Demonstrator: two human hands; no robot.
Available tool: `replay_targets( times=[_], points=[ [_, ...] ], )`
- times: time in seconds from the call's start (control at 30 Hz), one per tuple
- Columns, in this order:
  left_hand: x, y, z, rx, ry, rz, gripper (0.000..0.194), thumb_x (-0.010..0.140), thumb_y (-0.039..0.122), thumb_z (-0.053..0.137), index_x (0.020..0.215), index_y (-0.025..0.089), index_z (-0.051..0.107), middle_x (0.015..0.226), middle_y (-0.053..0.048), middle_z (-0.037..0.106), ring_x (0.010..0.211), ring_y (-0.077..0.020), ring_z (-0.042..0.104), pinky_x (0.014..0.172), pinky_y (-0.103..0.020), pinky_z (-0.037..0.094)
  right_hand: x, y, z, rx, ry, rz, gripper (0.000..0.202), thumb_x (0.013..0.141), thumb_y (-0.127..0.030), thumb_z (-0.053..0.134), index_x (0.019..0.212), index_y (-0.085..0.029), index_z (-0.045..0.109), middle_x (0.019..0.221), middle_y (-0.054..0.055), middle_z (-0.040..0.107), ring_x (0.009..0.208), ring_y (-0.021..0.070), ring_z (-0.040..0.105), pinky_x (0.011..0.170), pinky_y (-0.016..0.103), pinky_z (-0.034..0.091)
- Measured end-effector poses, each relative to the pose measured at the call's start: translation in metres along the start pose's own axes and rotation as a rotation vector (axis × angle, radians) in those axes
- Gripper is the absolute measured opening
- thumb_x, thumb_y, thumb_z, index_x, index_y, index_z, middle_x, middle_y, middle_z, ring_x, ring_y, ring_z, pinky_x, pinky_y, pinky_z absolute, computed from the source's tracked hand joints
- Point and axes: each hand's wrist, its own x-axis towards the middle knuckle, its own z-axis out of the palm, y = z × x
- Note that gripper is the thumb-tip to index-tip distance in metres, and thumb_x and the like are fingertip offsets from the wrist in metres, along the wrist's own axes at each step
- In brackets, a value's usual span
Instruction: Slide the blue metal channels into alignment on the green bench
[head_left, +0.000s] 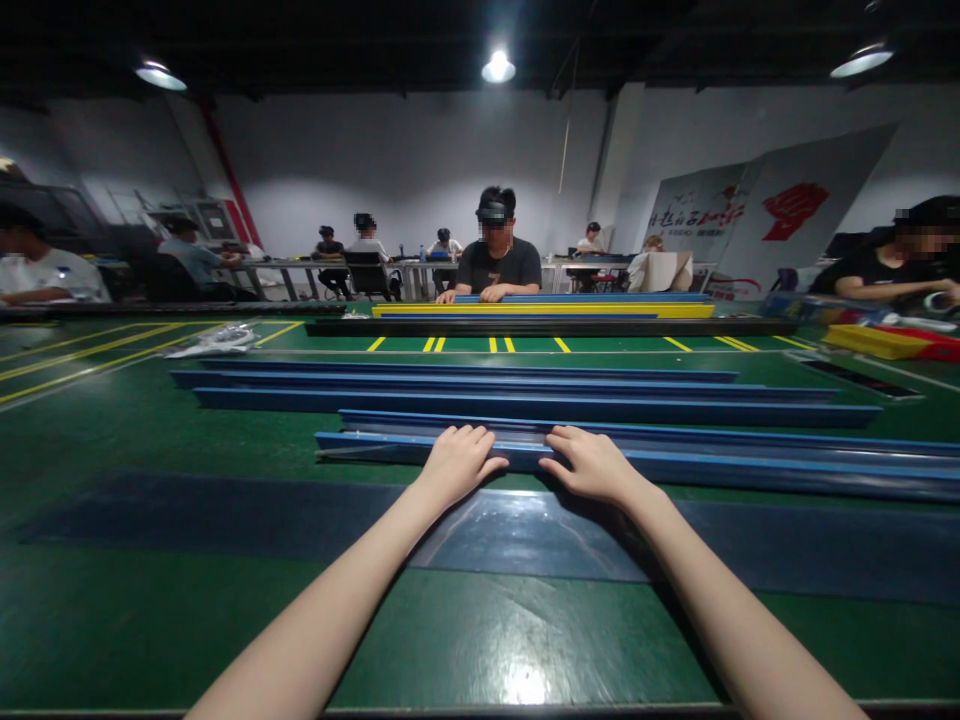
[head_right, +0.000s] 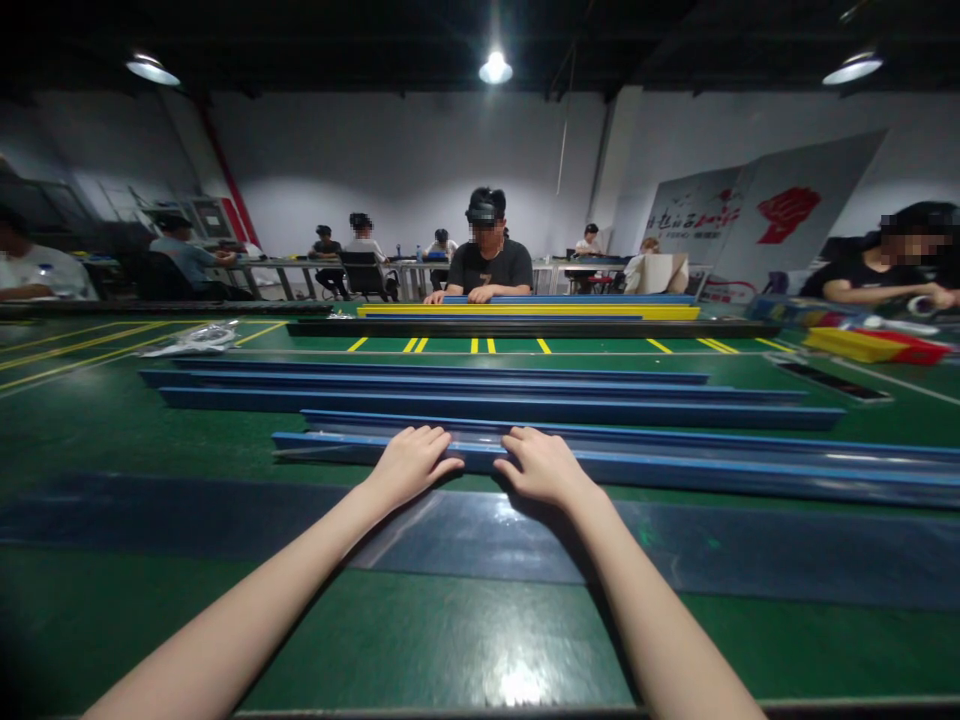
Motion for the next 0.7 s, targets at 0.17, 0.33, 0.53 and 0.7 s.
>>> replay_targets(
  times=[0.17, 0.33, 0.53, 0.7],
  points=[
    [-0.0004, -0.0004, -0.0009, -0.002, -0.009, 0.006, 0.033, 0.083, 0.047, 0.040, 0.083, 0.016, 0.053, 0.084, -0.004, 0.060, 0.080, -0.0191, 0.054, 0.067, -0.030, 0.034, 0.0001, -0.0005, -0.0004, 0.002, -0.008, 0.007, 0.029, 0.084, -0.039, 0.037, 0.090, -0.019, 0.057, 0.097, 0.006, 0.059, 0.093, 0.0185, 0.054, 0.067, 0.025, 0.036],
    [-0.0003, -0.0008, -0.0011, -0.013, -0.007, 0.005, 0.033, 0.083, 0.047, 0.041, 0.083, 0.016, 0.052, 0.084, -0.005, 0.059, 0.080, -0.0191, 0.053, 0.066, -0.029, 0.035, 0.0003, -0.0017, -0.0026, 0.001, -0.038, 0.038, 0.030, 0.084, -0.039, 0.038, 0.091, -0.018, 0.057, 0.098, 0.007, 0.061, 0.091, 0.0189, 0.055, 0.067, 0.024, 0.035],
    [0.0001, -0.0009, 0.0001, -0.027, -0.004, 0.001, 0.033, 0.083, 0.047, 0.041, 0.083, 0.017, 0.052, 0.085, -0.005, 0.058, 0.081, -0.0191, 0.053, 0.066, -0.029, 0.035, 0.0003, -0.0023, -0.0039, -0.013, -0.042, 0.045, 0.030, 0.084, -0.039, 0.038, 0.091, -0.019, 0.057, 0.097, 0.007, 0.062, 0.090, 0.0191, 0.056, 0.067, 0.025, 0.035],
    [-0.0004, -0.0016, 0.0005, -0.018, -0.002, 0.003, 0.033, 0.083, 0.047, 0.041, 0.083, 0.017, 0.052, 0.084, -0.005, 0.058, 0.080, -0.0190, 0.053, 0.066, -0.029, 0.035, 0.0006, -0.0011, -0.0027, -0.014, -0.037, 0.040, 0.030, 0.084, -0.040, 0.037, 0.090, -0.018, 0.057, 0.097, 0.007, 0.062, 0.089, 0.0189, 0.056, 0.066, 0.024, 0.035]
  ],
)
